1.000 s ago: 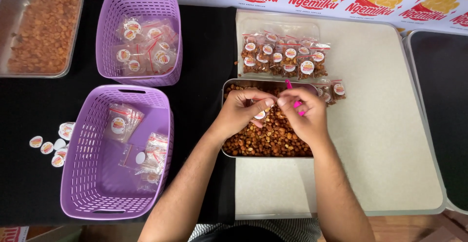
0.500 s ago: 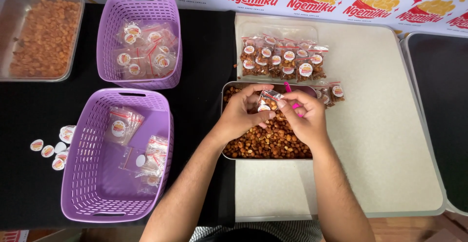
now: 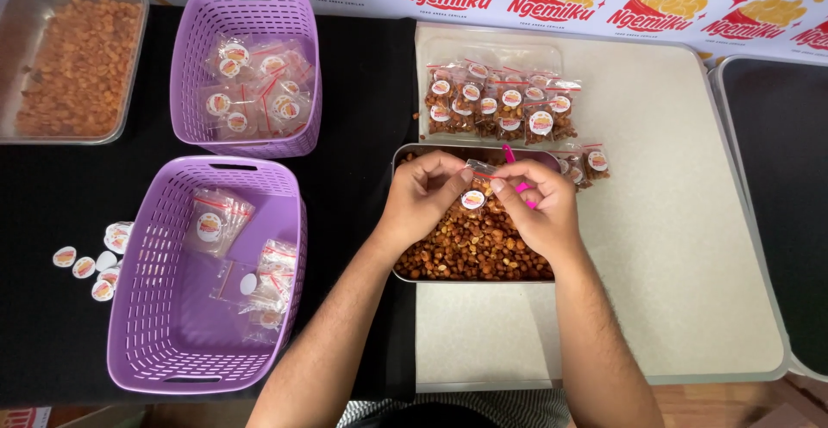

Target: Filling small plastic bags with roasted peanuts using a spoon and sealing them for retail.

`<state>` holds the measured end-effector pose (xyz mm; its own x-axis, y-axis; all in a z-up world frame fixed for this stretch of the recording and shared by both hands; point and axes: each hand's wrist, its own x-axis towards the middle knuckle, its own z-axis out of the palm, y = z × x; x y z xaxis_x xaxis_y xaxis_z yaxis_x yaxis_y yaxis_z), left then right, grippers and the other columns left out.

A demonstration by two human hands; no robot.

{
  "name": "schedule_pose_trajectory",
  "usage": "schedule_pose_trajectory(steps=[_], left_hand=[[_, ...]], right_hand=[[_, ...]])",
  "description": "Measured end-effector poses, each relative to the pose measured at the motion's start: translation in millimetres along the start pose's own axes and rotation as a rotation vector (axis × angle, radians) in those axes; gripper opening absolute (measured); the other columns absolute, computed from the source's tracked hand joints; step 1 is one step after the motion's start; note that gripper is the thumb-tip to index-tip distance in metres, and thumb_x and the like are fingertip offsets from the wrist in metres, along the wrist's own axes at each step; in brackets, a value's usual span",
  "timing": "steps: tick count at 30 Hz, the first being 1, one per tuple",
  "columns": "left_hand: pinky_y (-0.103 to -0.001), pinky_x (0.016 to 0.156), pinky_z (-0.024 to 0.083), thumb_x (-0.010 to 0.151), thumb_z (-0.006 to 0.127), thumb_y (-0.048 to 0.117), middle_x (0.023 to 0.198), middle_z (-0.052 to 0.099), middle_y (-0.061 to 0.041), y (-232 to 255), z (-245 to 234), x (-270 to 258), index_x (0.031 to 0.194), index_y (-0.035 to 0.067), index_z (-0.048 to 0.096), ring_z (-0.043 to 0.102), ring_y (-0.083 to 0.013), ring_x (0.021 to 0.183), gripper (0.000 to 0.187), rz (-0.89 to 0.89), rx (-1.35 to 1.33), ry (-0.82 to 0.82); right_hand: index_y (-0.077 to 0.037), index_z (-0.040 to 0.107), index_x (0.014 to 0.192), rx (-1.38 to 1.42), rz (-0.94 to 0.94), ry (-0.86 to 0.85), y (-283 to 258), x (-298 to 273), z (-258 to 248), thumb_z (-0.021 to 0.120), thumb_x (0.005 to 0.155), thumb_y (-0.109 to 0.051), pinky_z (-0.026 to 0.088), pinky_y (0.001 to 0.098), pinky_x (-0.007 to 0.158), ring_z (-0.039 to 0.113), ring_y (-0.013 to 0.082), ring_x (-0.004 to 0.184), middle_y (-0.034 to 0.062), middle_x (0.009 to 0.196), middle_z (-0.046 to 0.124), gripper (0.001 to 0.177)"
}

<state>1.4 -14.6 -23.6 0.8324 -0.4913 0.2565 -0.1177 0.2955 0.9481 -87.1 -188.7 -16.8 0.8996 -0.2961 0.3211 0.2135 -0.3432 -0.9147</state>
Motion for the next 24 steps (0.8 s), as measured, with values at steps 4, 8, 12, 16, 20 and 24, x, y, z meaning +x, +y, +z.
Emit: schedule_pose_trajectory(steps=[4, 8, 12, 16, 20, 24], left_hand=[[-0.025, 0.067, 0.061, 0.091, 0.074, 0.003, 0.085, 0.078, -0.009, 1, 1, -2, 0.101, 0.004, 0.077, 0.071, -0.0121, 0.081, 0.010, -0.006, 0.017, -0.010], [-0.027, 0.062, 0.061, 0.090, 0.077, 0.005, 0.086, 0.077, -0.011, -3, 3, -3, 0.102, 0.003, 0.077, 0.073, -0.0162, 0.079, 0.012, -0.008, 0.037, -0.018], [-0.025, 0.060, 0.061, 0.090, 0.075, 0.004, 0.086, 0.076, -0.012, -8, 1, -2, 0.102, 0.002, 0.076, 0.073, -0.0164, 0.078, 0.013, -0.029, 0.049, -0.011], [-0.023, 0.056, 0.059, 0.090, 0.076, 0.004, 0.085, 0.076, -0.013, -8, 4, -3, 0.102, 0.002, 0.076, 0.072, -0.0163, 0.076, 0.012, 0.003, 0.060, -0.024], [-0.023, 0.055, 0.059, 0.089, 0.076, 0.002, 0.085, 0.076, -0.014, -4, 6, -5, 0.102, 0.002, 0.077, 0.071, -0.0156, 0.076, 0.013, 0.004, 0.089, -0.057], [-0.025, 0.054, 0.060, 0.090, 0.074, 0.003, 0.084, 0.076, -0.014, 0, 8, -6, 0.100, 0.002, 0.076, 0.072, -0.0177, 0.075, 0.011, -0.011, 0.106, -0.057]], right_hand=[[0.003, 0.072, 0.101, 0.012, -0.039, 0.000, 0, -1, 2, 0.068, 0.095, 0.000, 0.053, 0.0238, 0.045, 0.065, 0.0129, 0.053, 0.0164, 0.080, 0.069, 0.008], [0.003, 0.073, 0.099, -0.020, -0.044, -0.011, -1, 0, 4, 0.070, 0.093, -0.001, 0.053, 0.0236, 0.045, 0.065, 0.0146, 0.053, 0.0174, 0.080, 0.070, 0.007], [0.004, 0.073, 0.102, 0.010, -0.020, -0.011, 2, 0, 4, 0.071, 0.093, -0.001, 0.051, 0.0224, 0.042, 0.064, 0.0113, 0.051, 0.0171, 0.079, 0.069, 0.010], [0.002, 0.072, 0.100, 0.013, -0.022, 0.007, -1, -2, 6, 0.069, 0.094, 0.000, 0.052, 0.0229, 0.044, 0.065, 0.0112, 0.057, 0.0141, 0.079, 0.068, 0.007], [0.001, 0.074, 0.096, -0.066, -0.090, 0.009, -8, -3, 10, 0.072, 0.092, 0.000, 0.055, 0.0243, 0.048, 0.068, 0.0157, 0.065, 0.0136, 0.081, 0.070, 0.004], [0.000, 0.074, 0.093, -0.094, -0.128, 0.021, -8, -5, 8, 0.074, 0.091, -0.001, 0.056, 0.0243, 0.051, 0.067, 0.0152, 0.071, 0.0111, 0.080, 0.070, 0.002]])
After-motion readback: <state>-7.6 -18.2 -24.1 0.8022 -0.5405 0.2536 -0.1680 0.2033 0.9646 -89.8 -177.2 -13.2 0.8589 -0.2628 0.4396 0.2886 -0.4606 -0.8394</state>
